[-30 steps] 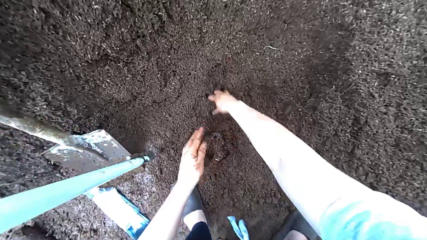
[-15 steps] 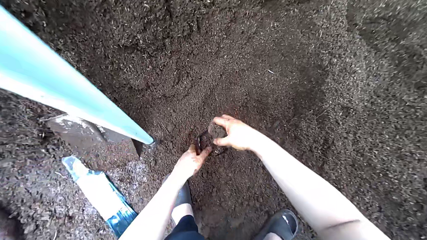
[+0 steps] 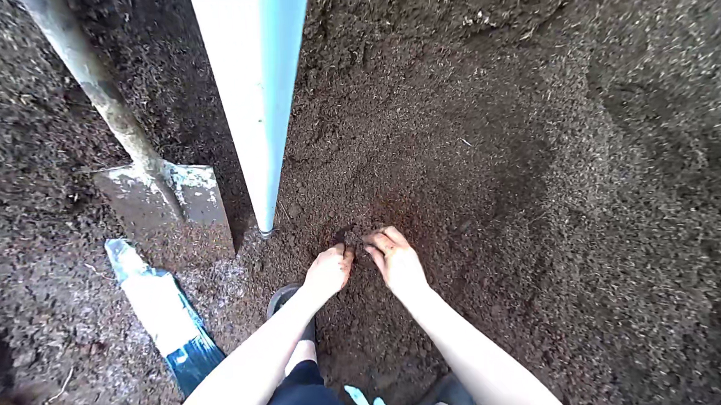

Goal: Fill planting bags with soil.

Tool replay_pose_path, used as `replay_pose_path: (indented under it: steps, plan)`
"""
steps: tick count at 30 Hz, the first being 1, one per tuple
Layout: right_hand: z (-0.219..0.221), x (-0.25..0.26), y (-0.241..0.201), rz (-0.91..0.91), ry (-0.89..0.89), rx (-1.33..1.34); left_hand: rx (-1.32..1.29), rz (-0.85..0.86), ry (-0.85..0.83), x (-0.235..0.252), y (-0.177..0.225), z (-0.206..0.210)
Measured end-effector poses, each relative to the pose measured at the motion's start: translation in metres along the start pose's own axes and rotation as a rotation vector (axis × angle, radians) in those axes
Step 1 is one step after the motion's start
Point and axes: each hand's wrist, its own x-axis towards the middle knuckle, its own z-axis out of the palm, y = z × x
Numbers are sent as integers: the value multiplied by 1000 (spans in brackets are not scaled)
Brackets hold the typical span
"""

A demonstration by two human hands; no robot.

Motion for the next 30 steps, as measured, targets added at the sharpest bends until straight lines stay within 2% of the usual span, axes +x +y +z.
replay_pose_path:
  steps: [2,5,8,13,15,17,19,20,21,24,26,30]
  plan:
    - [14,-2,6,-46,34,-39,19,35,33,-1,3,4]
    - [-2,-4,14,-77,37,26,-15,42,74,-2,3,5]
    - [-7,-28,22,-167,57,-199,-19,22,58,-4,5,1]
    - [8,-36,9,-42,-294,-413,38,33,57,-5,15,7]
    - [-3,-29,4,21,-460,-366,76,51,63,-4,12,9]
    - [-29,-14,9,9,-511,-194,93,47,63,0,8,1]
    - [-46,0,29,-61,-323,42,-22,-11,76,6,3,-10]
    - [-51,7,40,-18,-248,156,-110,-62,58,10,0,-14]
    - [-53,14,51,101,-273,257,-193,-122,11,15,-2,-15]
    - [-39,32,69,478,-590,482,-445,-260,-165,24,5,-9]
    - [-26,39,67,514,-670,516,-486,-261,-176,25,17,-6]
    - [-11,47,65,414,-614,302,-494,-251,-48,26,25,6]
